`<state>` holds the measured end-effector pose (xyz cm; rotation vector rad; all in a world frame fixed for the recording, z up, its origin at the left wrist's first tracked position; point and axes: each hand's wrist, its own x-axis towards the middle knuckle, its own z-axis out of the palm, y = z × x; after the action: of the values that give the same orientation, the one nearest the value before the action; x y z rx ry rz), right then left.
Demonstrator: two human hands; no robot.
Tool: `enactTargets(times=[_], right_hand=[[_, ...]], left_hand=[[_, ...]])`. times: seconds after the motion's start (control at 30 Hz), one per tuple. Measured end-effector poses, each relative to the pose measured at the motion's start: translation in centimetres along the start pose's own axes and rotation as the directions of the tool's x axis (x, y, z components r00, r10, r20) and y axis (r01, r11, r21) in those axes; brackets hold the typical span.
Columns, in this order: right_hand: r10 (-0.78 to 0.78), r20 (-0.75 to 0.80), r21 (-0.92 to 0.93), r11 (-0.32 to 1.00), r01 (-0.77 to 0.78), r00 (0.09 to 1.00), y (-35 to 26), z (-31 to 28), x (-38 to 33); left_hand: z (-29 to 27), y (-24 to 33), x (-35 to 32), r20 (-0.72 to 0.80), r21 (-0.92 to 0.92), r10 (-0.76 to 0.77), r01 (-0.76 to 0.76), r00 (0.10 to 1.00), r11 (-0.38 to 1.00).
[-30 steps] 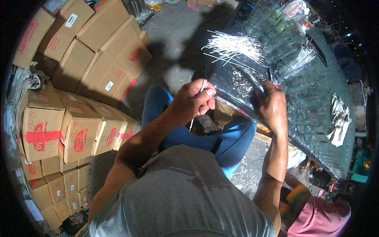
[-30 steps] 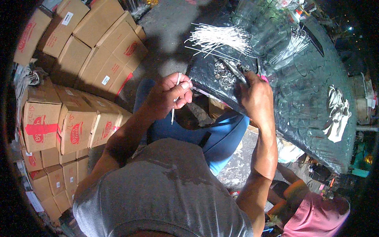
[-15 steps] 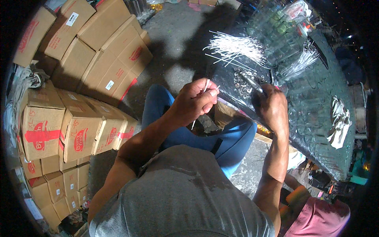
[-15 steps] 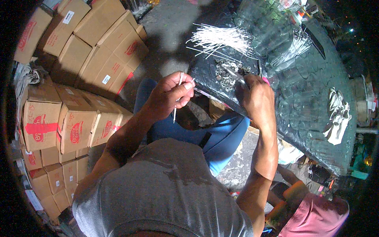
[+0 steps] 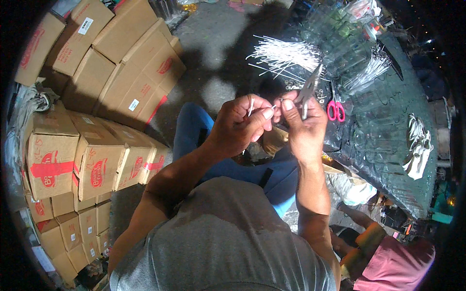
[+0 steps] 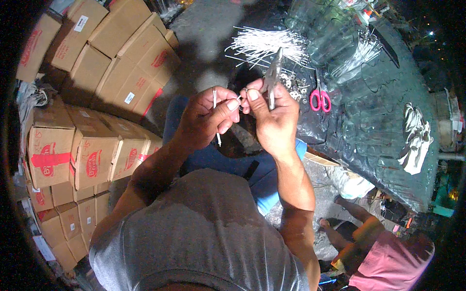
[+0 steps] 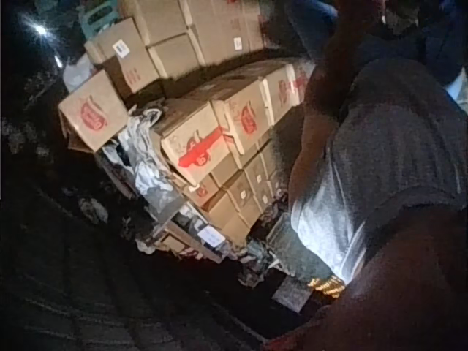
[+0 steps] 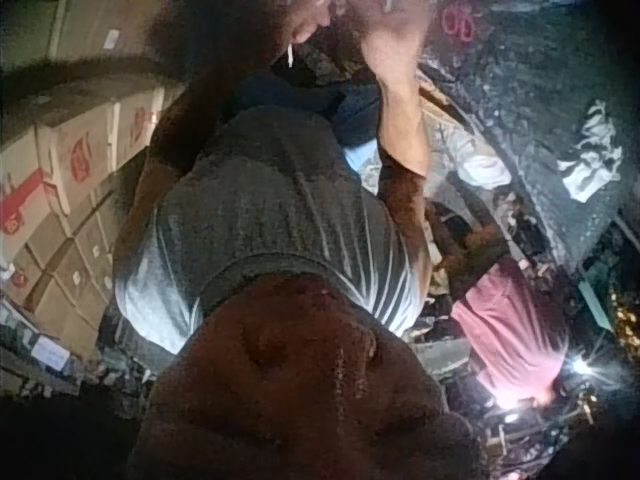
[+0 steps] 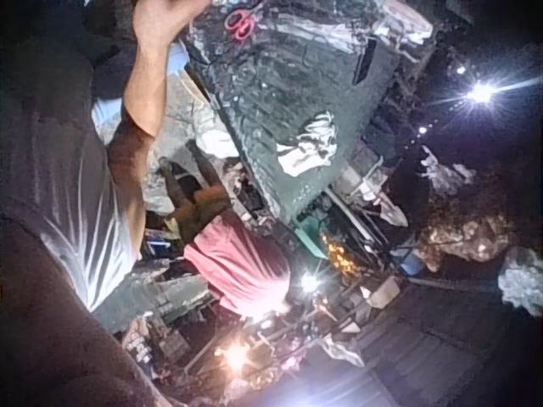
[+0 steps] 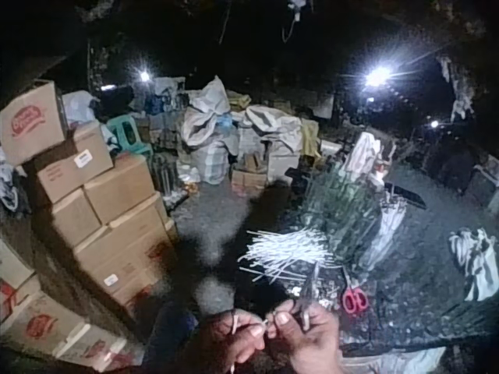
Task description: The person sits at a low work surface and repeatedly picks up thin white rods, threads small metal rings onto them, and uses pliers to crimp or secure the rings. The person handles the rods one at a time and places the finished pieces on the table.
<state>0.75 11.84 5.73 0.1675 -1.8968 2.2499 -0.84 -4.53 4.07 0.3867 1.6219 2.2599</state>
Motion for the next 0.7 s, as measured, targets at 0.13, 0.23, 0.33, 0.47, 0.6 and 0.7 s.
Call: enactTargets(times=[0.13, 0.23, 0.33, 0.47, 0.6, 0.7], right_hand=[[-0.020, -0.034, -0.030, 0.999, 0.019, 0.999, 0.4, 1.1, -0.3], [0.002, -0.082, -0.033, 0.999, -0.004, 0.997, 0.4, 1.7, -0.5], [-0.046, -0.079, -0.060, 0.997, 0.041, 0.996, 0.7, 1.7, -0.6], [-0.097, -0.091, -0.122, 0.989, 0.085, 0.991, 1.1, 1.7, -0.6], [-0.086, -0.086, -0.141, 0.987, 0.074, 0.993, 1.3, 1.8, -0.7], [-0.122, -0.054, -0.276, 0.956, 0.103, 0.991, 1.4, 1.4, -0.6]], left_hand=[[-0.2, -0.2, 0.1, -0.005, -0.020, 0.034, -0.034, 0.999, 0.999], [-0.3, -0.1, 0.0, -0.033, 0.044, 0.040, -0.038, 0.999, 0.998], [-0.4, -0.3, 0.0, -0.034, 0.030, 0.056, -0.055, 0.998, 0.998], [-0.1, -0.4, 0.1, -0.047, -0.004, 0.067, -0.067, 0.997, 0.998], [-0.1, -0.2, 0.1, -0.058, -0.006, 0.061, -0.062, 0.996, 0.998], [-0.3, -0.2, 0.2, -0.077, 0.013, 0.072, -0.072, 0.994, 0.997]])
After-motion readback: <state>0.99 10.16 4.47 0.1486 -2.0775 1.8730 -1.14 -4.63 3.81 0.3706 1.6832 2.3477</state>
